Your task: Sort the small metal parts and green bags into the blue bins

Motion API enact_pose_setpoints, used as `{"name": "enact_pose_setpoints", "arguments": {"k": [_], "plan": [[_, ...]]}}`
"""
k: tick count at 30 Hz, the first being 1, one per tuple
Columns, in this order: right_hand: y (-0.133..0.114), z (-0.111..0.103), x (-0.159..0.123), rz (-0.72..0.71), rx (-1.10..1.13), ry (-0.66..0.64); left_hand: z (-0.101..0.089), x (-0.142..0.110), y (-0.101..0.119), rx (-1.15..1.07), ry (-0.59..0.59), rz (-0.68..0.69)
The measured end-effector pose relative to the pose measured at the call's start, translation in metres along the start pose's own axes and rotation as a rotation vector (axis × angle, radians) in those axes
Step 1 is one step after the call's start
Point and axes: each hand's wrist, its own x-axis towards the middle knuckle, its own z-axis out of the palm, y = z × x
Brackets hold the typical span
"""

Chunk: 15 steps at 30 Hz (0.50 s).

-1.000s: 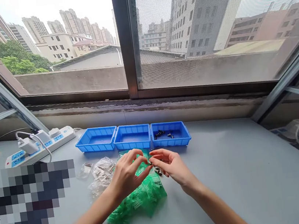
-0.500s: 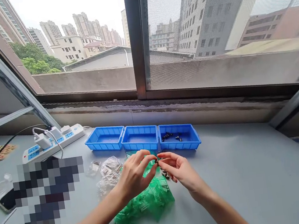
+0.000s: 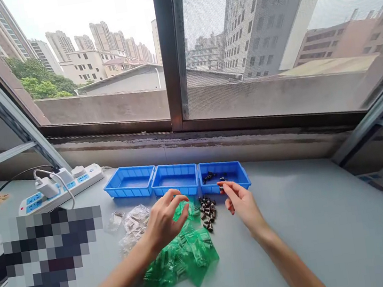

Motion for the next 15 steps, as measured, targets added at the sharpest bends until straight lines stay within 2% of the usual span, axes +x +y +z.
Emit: {"name": "enact_pose_setpoints", "arguments": {"k": [3, 6, 15], "plan": [[-0.002, -0.008, 0.008, -0.060, 0.006, 0.101, 0.000, 0.002, -0.005, 0.020, 0.003, -0.034], [-0.003, -0.014, 0.013, -0.110, -0.030, 0.151, -0.003, 0.005, -0.006, 0.035, 0.022, -0.046], [-0.003, -0.019, 0.015, -0.145, -0.112, 0.166, -0.007, 0.008, -0.002, 0.039, 0.052, -0.022]]}}
